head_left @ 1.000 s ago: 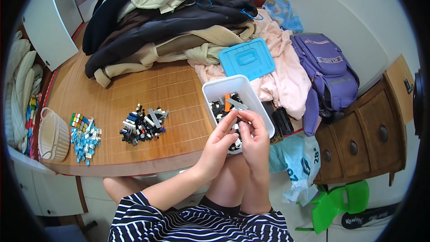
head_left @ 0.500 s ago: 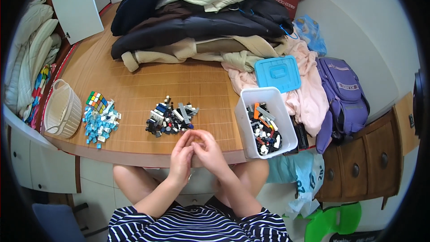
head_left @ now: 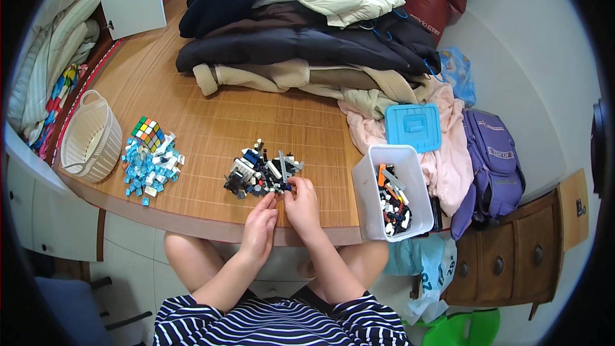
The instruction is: The person handles small plastic building blocks on a wooden table, picking up individual pieces, connecting them to a growing structure, and occasionally placing or retrieving pieces from a white bin.
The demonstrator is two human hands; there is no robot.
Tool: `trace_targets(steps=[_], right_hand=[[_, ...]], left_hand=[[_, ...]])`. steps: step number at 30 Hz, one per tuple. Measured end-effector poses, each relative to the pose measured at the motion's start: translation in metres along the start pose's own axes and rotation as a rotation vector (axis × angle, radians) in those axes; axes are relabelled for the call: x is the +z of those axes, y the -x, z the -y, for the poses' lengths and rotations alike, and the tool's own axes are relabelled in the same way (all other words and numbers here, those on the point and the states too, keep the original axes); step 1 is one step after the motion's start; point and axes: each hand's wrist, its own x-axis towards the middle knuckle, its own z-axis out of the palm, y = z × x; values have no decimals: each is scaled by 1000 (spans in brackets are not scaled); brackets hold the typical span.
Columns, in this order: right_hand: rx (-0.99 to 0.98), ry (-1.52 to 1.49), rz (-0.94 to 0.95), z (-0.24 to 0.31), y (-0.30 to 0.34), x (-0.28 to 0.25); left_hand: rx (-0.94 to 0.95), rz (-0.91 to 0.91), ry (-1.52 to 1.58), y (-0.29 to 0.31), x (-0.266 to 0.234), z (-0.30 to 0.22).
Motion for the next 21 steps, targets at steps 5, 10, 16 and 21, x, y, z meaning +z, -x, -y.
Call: trace_targets(steps=[5,10,16,21], right_hand=[[57,-33,60,10,0,-4],[43,-119,45,6,7,-4],[50,-171,38,5,10,-3],[49,-170,59,-2,6,0]], left_hand=[[13,36,23,-12,5,6],[83,4,31,-19,5,26],[77,-12,-18,-14,13,22],[56,-23,82,-16,13,14]])
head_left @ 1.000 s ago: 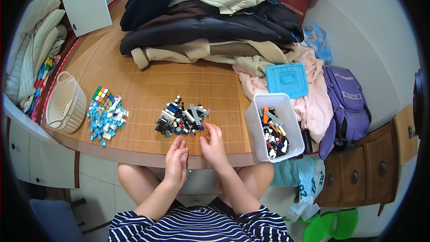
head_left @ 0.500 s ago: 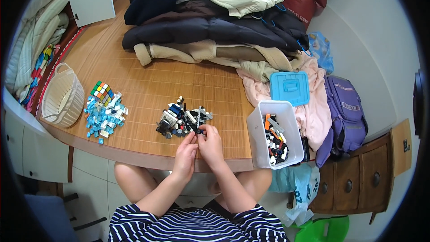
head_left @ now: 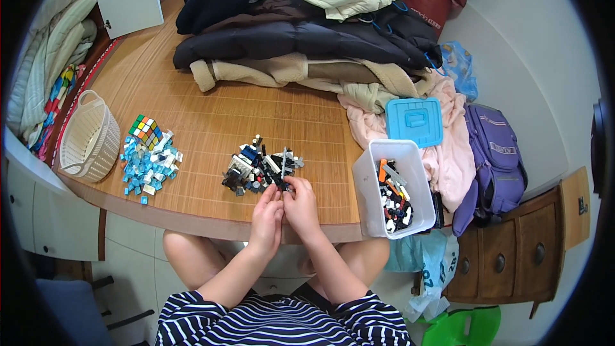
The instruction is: The person handles small plastic building blocks on a wooden table, picking up individual pieces, connecting them to a growing structure, and occasionally placing or retrieving pieces from a white bin.
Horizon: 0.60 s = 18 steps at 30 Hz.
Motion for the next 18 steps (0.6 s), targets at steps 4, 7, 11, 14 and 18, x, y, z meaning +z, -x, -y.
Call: trace_targets(steps=[4,7,11,14,18], right_hand=[[33,-62,-17,5,0,-2],[0,-36,-37,5,0,-3],[-38,41,-44,4,-1,-3],[-49,77,-35,7,-2,-3],[-28,77,-35,5,-4,-4]], left_hand=[[5,0,-7,-2,-3,0],[4,34,-50,-3,-6,0],[-19,96,-56,-4,-6,0],[-1,70,14,4,2,-3],[-3,60,52,2,3,0]])
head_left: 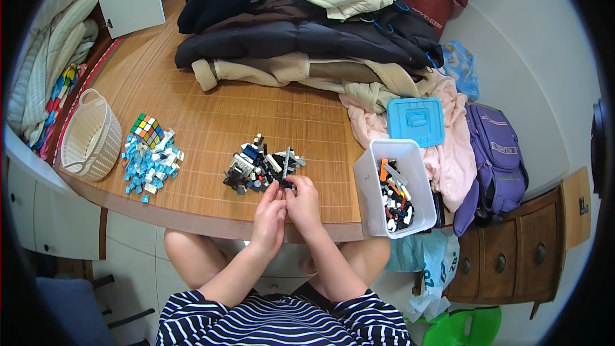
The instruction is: The person handles small plastic building blocks on a wooden table, picking up individual pieces, connecting them to a growing structure, and occasionally placing or retrieving pieces from a white bin.
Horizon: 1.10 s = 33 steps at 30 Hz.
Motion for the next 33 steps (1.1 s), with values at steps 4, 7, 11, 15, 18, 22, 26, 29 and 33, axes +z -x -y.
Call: trace_targets(steps=[4,7,11,15,18,22,26,29,33], right_hand=[[64,-63,47,5,-2,-5],[90,-51,66,3,-2,-6],[64,-62,57,-1,0,-6],[82,-101,39,5,4,-5],[70,-130,11,3,6,-4],[101,-161,39,12,11,-6],[114,-203,70,13,17,-4],[139,-222,86,16,18,-4],[179,-412,91,23,24,1]], left_hand=[[-3,-34,-36,-5,0,0],[2,-45,-32,-6,0,1],[5,-63,-21,-5,2,1],[11,-60,17,-9,0,5],[53,-76,-2,-10,2,12],[64,-85,16,-6,0,12],[60,-37,38,-4,-4,12],[61,-27,28,0,-6,9],[92,-33,22,11,-2,4]])
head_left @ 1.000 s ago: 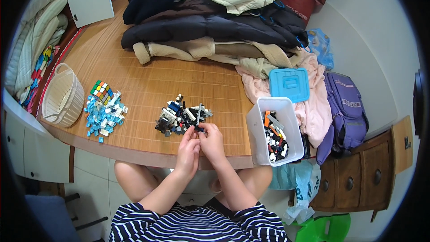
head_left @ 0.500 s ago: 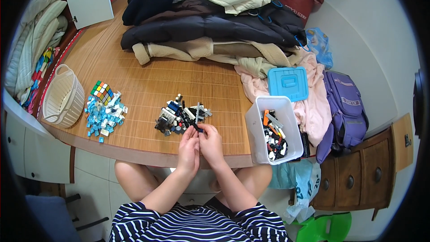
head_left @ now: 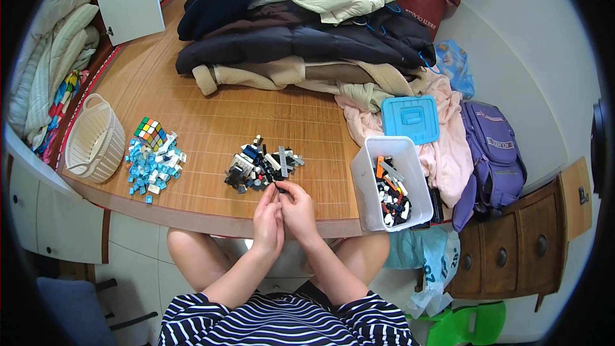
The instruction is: The person handles small plastic building blocks on a wooden table, picking up individual pieces, connecting them to a growing structure, and occasionally placing or retrieving pieces from a white bin.
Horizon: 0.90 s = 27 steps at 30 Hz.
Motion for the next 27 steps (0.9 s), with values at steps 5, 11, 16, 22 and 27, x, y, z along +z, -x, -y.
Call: trace_targets(steps=[5,11,16,22,27], right_hand=[[-21,-155,-22,-7,5,-2],[-186,-208,-128,53,17,-41],[-342,-94,-322,94,27,-113],[-362,90,-534,91,41,-190],[-333,297,-545,76,44,-211]], left_hand=[[60,16,-65,16,13,0],[123,194,-95,40,61,4],[27,426,-70,64,133,23],[-155,609,-158,59,166,63],[-154,576,-303,47,166,80]])
